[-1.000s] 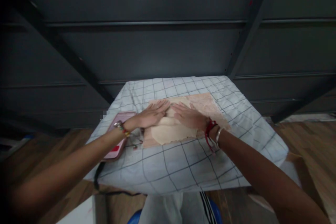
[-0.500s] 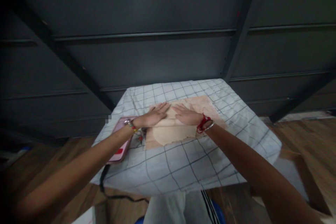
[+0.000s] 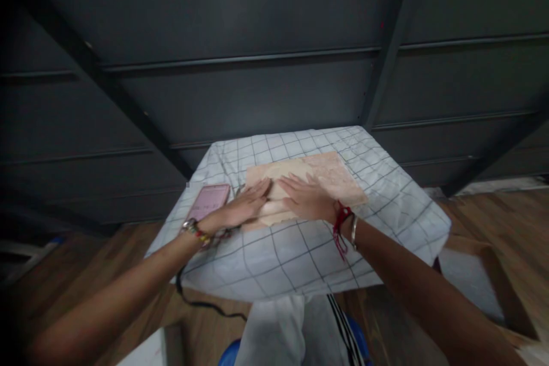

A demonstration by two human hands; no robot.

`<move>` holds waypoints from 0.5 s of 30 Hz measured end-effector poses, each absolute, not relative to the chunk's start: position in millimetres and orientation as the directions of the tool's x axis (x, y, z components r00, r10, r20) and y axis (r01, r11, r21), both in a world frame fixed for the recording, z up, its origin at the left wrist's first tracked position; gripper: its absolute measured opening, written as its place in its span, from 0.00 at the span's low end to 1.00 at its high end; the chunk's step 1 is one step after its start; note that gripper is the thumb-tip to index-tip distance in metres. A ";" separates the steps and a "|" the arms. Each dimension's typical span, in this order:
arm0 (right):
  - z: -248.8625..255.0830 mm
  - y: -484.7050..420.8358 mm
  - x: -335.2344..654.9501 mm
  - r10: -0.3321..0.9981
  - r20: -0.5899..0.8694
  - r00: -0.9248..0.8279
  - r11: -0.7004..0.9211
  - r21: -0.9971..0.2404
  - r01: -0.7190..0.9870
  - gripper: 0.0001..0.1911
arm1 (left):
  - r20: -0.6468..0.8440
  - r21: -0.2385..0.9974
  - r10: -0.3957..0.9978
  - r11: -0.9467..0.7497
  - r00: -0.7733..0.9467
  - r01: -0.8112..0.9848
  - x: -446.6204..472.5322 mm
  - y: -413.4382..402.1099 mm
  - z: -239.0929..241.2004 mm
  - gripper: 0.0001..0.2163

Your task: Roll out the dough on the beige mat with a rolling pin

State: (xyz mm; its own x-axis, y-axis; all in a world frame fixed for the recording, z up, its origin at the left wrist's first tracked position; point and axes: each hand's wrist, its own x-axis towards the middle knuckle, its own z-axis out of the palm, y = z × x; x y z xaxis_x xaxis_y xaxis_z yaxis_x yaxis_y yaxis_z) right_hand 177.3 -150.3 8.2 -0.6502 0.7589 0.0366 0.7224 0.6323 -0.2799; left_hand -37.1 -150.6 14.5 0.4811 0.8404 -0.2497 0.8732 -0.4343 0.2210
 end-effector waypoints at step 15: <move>19.3 -148.2 168.2 0.837 -0.167 -0.521 0.452 -0.325 0.831 0.31 | 0.022 0.093 0.938 -0.346 0.345 0.934 -34.1 -152.6 16.1 0.27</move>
State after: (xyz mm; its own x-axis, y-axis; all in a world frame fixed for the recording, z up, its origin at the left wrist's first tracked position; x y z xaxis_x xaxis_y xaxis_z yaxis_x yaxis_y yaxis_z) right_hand 168.2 -148.2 19.3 -0.5207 0.8373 -0.1666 0.8308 0.4520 -0.3246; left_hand -34.1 -152.6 16.1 0.3450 0.9383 0.0220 0.9337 -0.3455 0.0934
